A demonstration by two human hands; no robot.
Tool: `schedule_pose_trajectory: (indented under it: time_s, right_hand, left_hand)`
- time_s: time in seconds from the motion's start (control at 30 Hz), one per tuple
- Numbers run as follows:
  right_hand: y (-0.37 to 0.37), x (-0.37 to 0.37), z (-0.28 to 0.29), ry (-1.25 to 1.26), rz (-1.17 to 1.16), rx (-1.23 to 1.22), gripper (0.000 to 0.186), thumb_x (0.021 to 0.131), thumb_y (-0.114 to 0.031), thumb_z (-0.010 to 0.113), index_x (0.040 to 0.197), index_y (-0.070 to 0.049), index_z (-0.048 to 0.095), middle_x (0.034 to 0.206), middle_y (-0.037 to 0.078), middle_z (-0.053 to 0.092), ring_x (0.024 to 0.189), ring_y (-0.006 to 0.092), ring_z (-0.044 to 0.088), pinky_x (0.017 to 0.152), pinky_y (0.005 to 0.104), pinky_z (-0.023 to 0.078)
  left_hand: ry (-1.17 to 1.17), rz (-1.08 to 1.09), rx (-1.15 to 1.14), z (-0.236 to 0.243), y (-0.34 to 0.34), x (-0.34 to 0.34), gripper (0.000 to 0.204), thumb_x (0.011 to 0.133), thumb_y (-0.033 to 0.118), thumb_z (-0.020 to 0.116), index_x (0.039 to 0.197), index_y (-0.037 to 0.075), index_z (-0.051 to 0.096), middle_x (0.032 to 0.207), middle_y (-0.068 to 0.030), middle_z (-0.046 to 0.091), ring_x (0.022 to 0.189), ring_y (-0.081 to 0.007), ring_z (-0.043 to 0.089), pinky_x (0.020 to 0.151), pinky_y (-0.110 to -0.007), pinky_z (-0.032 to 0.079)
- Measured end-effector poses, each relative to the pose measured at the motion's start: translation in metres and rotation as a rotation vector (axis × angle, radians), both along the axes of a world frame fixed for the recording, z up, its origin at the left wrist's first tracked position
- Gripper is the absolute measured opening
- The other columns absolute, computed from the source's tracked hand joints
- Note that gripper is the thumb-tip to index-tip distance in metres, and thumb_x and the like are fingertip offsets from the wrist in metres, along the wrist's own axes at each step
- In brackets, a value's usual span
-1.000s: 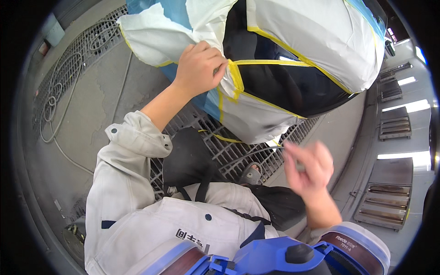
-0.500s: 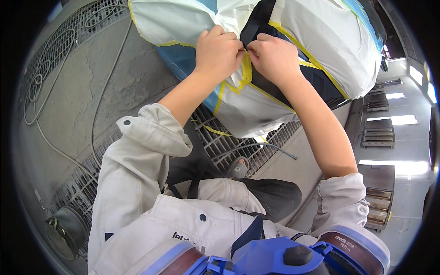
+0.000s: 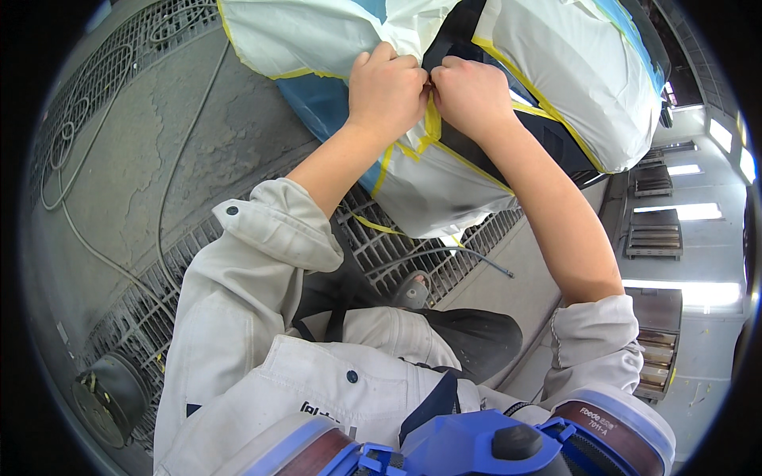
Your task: The person applies yellow masking tape over white and blue protective coverings on a large black object, smoothing and overlapping the tape. Then the person picks up a spray gun and sprays the covered object.
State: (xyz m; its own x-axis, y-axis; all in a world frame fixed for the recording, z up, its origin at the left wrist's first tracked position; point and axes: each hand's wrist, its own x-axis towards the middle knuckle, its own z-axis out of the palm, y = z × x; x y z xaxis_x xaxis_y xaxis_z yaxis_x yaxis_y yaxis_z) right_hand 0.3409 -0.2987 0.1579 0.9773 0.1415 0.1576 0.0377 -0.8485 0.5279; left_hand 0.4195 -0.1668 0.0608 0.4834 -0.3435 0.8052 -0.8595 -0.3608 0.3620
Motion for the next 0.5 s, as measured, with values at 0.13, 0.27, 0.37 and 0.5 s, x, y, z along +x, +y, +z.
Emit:
schedule_pose_trajectory:
  time_s: [0.13, 0.27, 0.37, 0.5]
  right_hand:
    - [0.002, 0.0, -0.002, 0.001, 0.002, -0.052, 0.012, 0.088, -0.019, 0.073, 0.082, -0.01, 0.076, 0.087, 0.007, 0.073, 0.081, 0.0288, 0.077, 0.069, 0.0439, 0.061]
    - [0.005, -0.003, -0.006, -0.016, 0.02, -0.141, 0.006, 0.085, -0.017, 0.074, 0.084, -0.011, 0.076, 0.088, 0.007, 0.074, 0.081, 0.0251, 0.077, 0.07, 0.0396, 0.058]
    - [0.006, -0.007, -0.01, -0.022, 0.043, -0.198, 0.003, 0.083, -0.015, 0.075, 0.084, -0.013, 0.077, 0.089, 0.005, 0.073, 0.083, 0.0207, 0.076, 0.069, 0.0364, 0.055]
    - [0.003, -0.01, -0.009, 0.031, 0.039, -0.17, 0.008, 0.083, -0.014, 0.073, 0.091, -0.011, 0.073, 0.092, 0.006, 0.07, 0.086, 0.0226, 0.074, 0.074, 0.0388, 0.055]
  left_hand:
    - [0.019, 0.018, -0.011, 0.001, 0.0, -0.002, 0.008, 0.074, 0.021, 0.086, 0.08, 0.019, 0.082, 0.085, 0.009, 0.072, 0.094, -0.0225, 0.065, 0.08, -0.041, 0.049]
    - [0.058, 0.053, -0.007, 0.003, -0.003, -0.005, 0.002, 0.074, 0.018, 0.083, 0.076, 0.018, 0.082, 0.082, 0.0066, 0.072, 0.096, -0.025, 0.065, 0.08, -0.043, 0.048]
    - [0.104, 0.076, 0.02, 0.005, -0.012, -0.008, 0.003, 0.075, 0.017, 0.081, 0.072, 0.018, 0.083, 0.08, 0.0042, 0.073, 0.096, -0.0269, 0.065, 0.081, -0.043, 0.048]
    - [0.122, 0.097, 0.053, 0.007, -0.015, -0.007, 0.005, 0.076, 0.018, 0.08, 0.074, 0.017, 0.084, 0.08, 0.0029, 0.075, 0.094, -0.029, 0.066, 0.08, -0.045, 0.05]
